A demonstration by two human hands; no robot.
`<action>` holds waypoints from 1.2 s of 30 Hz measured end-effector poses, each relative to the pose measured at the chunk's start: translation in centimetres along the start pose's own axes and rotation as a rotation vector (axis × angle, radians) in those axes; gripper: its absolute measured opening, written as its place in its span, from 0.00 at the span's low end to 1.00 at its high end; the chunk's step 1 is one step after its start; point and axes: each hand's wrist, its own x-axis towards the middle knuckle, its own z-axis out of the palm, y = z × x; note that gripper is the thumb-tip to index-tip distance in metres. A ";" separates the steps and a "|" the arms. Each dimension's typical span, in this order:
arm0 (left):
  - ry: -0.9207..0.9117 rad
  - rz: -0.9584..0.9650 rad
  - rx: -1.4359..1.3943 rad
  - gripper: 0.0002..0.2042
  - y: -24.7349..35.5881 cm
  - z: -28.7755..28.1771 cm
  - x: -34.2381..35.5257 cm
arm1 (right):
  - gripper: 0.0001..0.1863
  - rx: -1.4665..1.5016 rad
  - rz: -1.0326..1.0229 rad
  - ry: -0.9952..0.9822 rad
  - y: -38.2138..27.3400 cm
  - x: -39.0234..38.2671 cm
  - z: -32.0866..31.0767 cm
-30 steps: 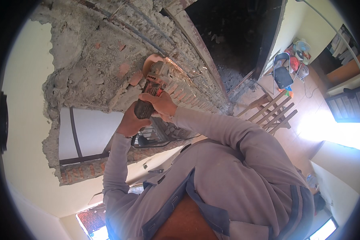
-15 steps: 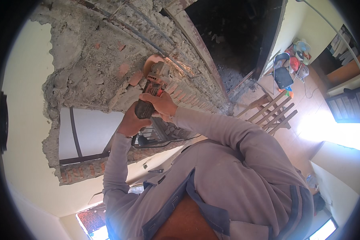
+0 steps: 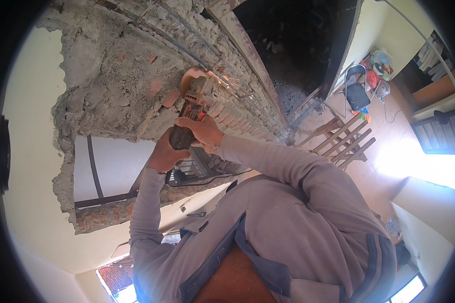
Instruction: The person uses an angle grinder to cut a vertical line into a brick and concrete wall. They stand on a wooden scaffold and guide the tool along the wall surface, producing sparks and debris.
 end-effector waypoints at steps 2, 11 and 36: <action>-0.001 -0.005 0.004 0.38 0.0 0.0 0.0 | 0.17 -0.001 0.007 0.002 -0.1 -0.1 0.1; 0.003 -0.008 -0.009 0.37 0.0 0.1 0.0 | 0.16 -0.012 0.016 0.012 -0.3 -0.3 0.1; -0.018 -0.050 -0.018 0.35 0.8 -0.1 -0.2 | 0.16 0.002 0.010 0.009 -0.2 -0.2 0.1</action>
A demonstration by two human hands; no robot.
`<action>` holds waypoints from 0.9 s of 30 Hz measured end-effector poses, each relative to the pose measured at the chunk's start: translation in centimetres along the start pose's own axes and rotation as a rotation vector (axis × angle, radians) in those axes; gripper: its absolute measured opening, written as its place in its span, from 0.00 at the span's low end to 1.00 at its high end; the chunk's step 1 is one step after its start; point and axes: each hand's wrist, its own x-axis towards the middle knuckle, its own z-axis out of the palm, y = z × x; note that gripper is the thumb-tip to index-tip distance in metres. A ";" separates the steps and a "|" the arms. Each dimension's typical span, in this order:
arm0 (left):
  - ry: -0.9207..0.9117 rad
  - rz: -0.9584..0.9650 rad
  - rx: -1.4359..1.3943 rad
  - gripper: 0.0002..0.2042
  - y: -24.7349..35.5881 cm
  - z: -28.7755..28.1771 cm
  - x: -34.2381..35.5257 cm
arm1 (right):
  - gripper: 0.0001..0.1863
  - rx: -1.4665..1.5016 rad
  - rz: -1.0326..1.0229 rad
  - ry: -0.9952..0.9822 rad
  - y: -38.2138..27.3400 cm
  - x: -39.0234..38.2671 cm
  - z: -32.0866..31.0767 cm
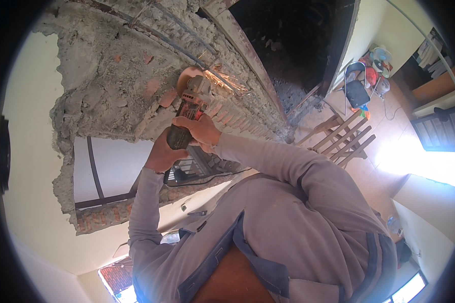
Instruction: The person uses an angle grinder to cut a vertical line into a brick and concrete wall. They stand on a wooden scaffold and guide the tool along the wall surface, producing sparks and debris.
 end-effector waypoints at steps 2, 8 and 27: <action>-0.001 0.000 0.003 0.35 0.0 0.0 0.0 | 0.16 -0.015 0.003 0.005 -0.1 0.0 0.1; -0.002 -0.010 -0.016 0.35 -0.1 0.1 0.0 | 0.16 -0.022 0.000 0.001 -0.4 -0.4 0.2; 0.013 0.010 -0.008 0.35 -0.1 0.2 0.0 | 0.15 -0.003 0.011 -0.017 -0.3 -0.1 0.0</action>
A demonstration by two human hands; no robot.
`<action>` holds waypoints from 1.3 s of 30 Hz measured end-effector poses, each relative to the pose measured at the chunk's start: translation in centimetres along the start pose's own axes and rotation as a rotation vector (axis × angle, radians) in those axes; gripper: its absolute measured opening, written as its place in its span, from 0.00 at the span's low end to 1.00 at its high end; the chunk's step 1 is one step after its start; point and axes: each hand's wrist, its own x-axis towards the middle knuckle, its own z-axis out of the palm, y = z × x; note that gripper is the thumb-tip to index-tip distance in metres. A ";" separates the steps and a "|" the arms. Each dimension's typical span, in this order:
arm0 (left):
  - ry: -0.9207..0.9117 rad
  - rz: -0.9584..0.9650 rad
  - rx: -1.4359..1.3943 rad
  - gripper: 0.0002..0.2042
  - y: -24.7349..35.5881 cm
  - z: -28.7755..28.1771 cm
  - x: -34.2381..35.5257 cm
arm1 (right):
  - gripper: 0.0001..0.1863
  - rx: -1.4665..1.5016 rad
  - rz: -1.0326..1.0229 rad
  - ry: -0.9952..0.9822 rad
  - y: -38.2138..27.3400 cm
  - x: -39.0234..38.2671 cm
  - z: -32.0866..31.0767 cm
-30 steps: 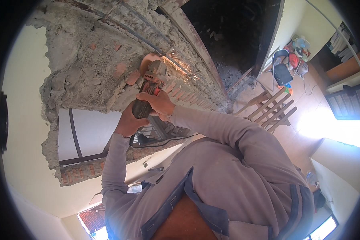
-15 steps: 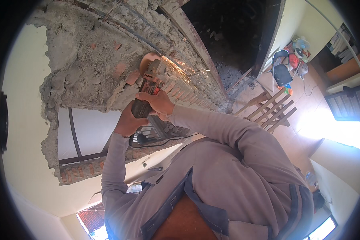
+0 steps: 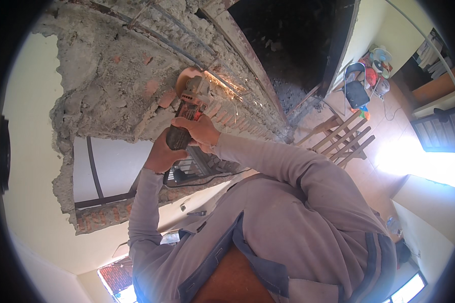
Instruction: The person uses an angle grinder to cut a vertical line into a brick and concrete wall. They stand on a wooden scaffold and guide the tool along the wall surface, producing sparks and debris.
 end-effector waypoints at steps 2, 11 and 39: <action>-0.007 -0.014 -0.002 0.35 0.1 0.0 -0.1 | 0.15 -0.004 -0.002 0.003 0.0 -0.1 0.0; -0.006 -0.024 -0.034 0.35 0.0 0.0 -0.1 | 0.14 -0.001 -0.005 0.000 -0.1 -0.2 0.2; -0.023 -0.046 -0.008 0.35 0.1 0.0 0.0 | 0.15 0.005 -0.003 0.017 -0.1 -0.2 0.1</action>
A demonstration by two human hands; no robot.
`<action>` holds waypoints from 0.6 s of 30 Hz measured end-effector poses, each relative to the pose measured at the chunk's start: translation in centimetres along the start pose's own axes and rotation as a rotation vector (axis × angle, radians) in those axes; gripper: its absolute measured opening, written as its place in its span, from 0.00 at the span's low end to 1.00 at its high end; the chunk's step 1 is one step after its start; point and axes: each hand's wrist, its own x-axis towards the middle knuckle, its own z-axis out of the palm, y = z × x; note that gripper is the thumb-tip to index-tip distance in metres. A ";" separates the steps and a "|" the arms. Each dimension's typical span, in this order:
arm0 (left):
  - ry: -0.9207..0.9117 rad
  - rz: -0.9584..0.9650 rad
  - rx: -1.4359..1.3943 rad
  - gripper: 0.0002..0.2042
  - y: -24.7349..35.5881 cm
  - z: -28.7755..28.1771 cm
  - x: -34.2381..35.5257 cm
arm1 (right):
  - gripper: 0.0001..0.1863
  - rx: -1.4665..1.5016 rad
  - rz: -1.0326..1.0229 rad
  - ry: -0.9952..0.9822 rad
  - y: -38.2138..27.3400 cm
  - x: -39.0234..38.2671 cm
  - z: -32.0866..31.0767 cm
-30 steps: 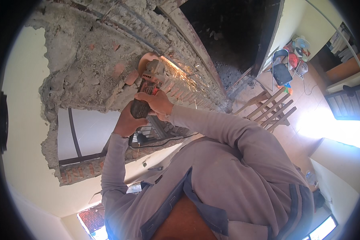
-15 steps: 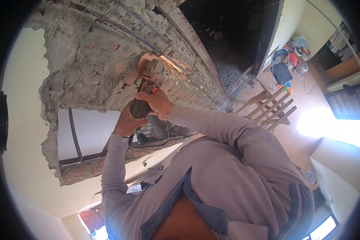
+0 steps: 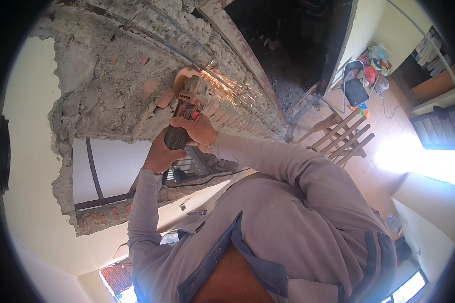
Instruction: The person uses an angle grinder to cut a vertical line into a brick and concrete wall. They stand on a wooden scaffold and guide the tool along the wall surface, producing sparks and debris.
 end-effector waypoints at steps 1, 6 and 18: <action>-0.005 -0.003 -0.003 0.35 0.0 0.0 0.0 | 0.15 -0.006 0.003 -0.001 0.0 0.0 0.0; 0.009 0.018 0.007 0.34 0.1 0.1 -0.1 | 0.15 -0.009 0.005 -0.002 0.1 0.1 -0.1; 0.029 0.021 0.009 0.36 0.2 0.1 -0.1 | 0.15 -0.008 -0.004 0.000 -0.1 -0.1 0.0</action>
